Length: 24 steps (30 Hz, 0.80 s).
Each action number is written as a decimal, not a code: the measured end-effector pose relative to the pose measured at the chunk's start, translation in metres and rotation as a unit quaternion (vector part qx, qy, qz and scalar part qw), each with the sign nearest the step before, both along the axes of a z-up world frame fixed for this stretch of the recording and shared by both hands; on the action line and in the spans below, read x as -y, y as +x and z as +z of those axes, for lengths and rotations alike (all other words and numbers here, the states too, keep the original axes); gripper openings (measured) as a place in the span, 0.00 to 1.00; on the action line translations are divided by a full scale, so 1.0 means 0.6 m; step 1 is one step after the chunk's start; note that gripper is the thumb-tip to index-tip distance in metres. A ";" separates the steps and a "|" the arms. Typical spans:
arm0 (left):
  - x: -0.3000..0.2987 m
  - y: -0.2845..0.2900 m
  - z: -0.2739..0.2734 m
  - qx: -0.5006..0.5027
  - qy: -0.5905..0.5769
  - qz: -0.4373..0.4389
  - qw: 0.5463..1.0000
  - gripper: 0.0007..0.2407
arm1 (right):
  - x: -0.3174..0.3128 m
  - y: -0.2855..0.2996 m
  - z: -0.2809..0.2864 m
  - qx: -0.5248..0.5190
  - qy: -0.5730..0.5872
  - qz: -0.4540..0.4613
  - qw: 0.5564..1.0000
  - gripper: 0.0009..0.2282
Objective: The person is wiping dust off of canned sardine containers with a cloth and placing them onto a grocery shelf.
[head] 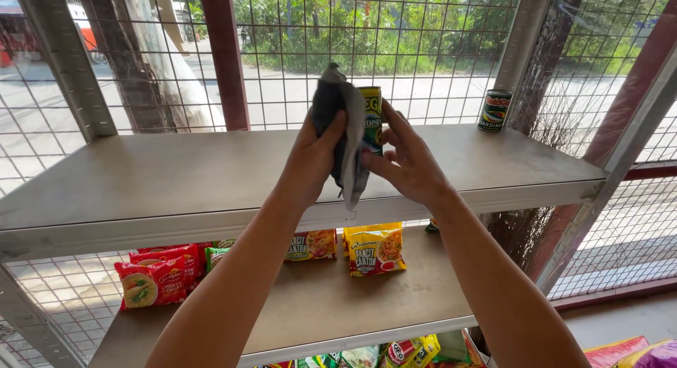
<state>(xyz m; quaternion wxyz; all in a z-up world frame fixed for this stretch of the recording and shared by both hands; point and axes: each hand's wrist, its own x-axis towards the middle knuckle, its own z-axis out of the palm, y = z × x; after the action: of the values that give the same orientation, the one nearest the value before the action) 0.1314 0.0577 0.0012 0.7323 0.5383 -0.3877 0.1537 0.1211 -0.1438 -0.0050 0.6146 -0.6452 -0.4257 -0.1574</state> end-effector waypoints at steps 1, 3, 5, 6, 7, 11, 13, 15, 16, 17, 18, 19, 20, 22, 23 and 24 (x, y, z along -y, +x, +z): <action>-0.007 0.006 -0.001 -0.048 -0.046 -0.036 0.997 0.21 | -0.009 -0.021 0.009 0.060 -0.035 -0.029 0.997 0.39; -0.012 0.009 -0.007 -0.099 -0.092 -0.072 0.988 0.20 | -0.022 -0.052 0.017 0.117 -0.068 -0.058 0.989 0.43; -0.014 0.009 -0.005 -0.127 -0.123 -0.111 0.978 0.21 | -0.032 -0.068 0.028 0.142 -0.170 -0.199 0.955 0.44; -0.012 -0.008 0.005 -0.126 -0.124 -0.111 0.978 0.21 | -0.028 -0.059 0.023 0.143 -0.170 -0.198 0.955 0.44; -0.010 -0.025 0.014 -0.137 -0.094 -0.112 0.980 0.21 | -0.024 -0.050 0.018 0.114 -0.168 -0.211 0.956 0.46; 0.006 -0.070 0.035 -0.161 0.044 -0.034 0.985 0.23 | -0.010 -0.032 0.008 0.103 -0.099 -0.177 0.974 0.51; 0.009 -0.064 0.032 -0.162 0.061 -0.008 0.985 0.24 | -0.013 -0.047 0.018 0.071 -0.122 -0.186 0.972 0.51; 0.006 -0.051 0.029 -0.162 0.078 0.021 0.983 0.24 | -0.014 -0.047 0.022 0.041 -0.145 -0.192 0.970 0.52; 0.004 -0.041 0.024 -0.173 0.047 -0.009 0.984 0.23 | -0.011 -0.042 0.020 0.056 -0.130 -0.178 0.974 0.53; 0.002 -0.032 0.020 -0.184 0.015 -0.040 0.982 0.23 | -0.008 -0.037 0.017 0.072 -0.115 -0.163 0.977 0.54; 0.001 -0.022 0.013 -0.185 0.014 -0.038 0.982 0.23 | -0.008 -0.034 0.016 0.071 -0.116 -0.162 0.977 0.54; 0.000 -0.013 0.006 -0.187 -0.025 -0.068 0.980 0.22 | -0.007 -0.031 0.015 0.076 -0.108 -0.162 0.978 0.53; -0.001 -0.003 0.000 -0.187 -0.063 -0.097 0.975 0.21 | -0.007 -0.027 0.015 0.082 -0.099 -0.161 0.979 0.53; -0.008 0.013 -0.012 -0.192 -0.092 -0.119 0.970 0.21 | -0.005 -0.022 0.012 0.096 -0.086 -0.153 0.980 0.53; -0.012 0.020 -0.018 -0.196 -0.120 -0.143 0.963 0.20 | -0.003 -0.020 0.010 0.110 -0.074 -0.146 0.980 0.53; -0.007 0.014 -0.013 -0.195 -0.119 -0.142 0.963 0.20 | -0.004 -0.022 0.012 0.111 -0.072 -0.146 0.980 0.53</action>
<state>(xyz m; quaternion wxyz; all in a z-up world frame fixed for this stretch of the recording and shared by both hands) 0.1398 0.0621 -0.0066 0.8671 0.4059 -0.2884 -0.0150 0.1079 -0.1414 0.0022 0.4855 -0.7216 -0.4031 -0.2849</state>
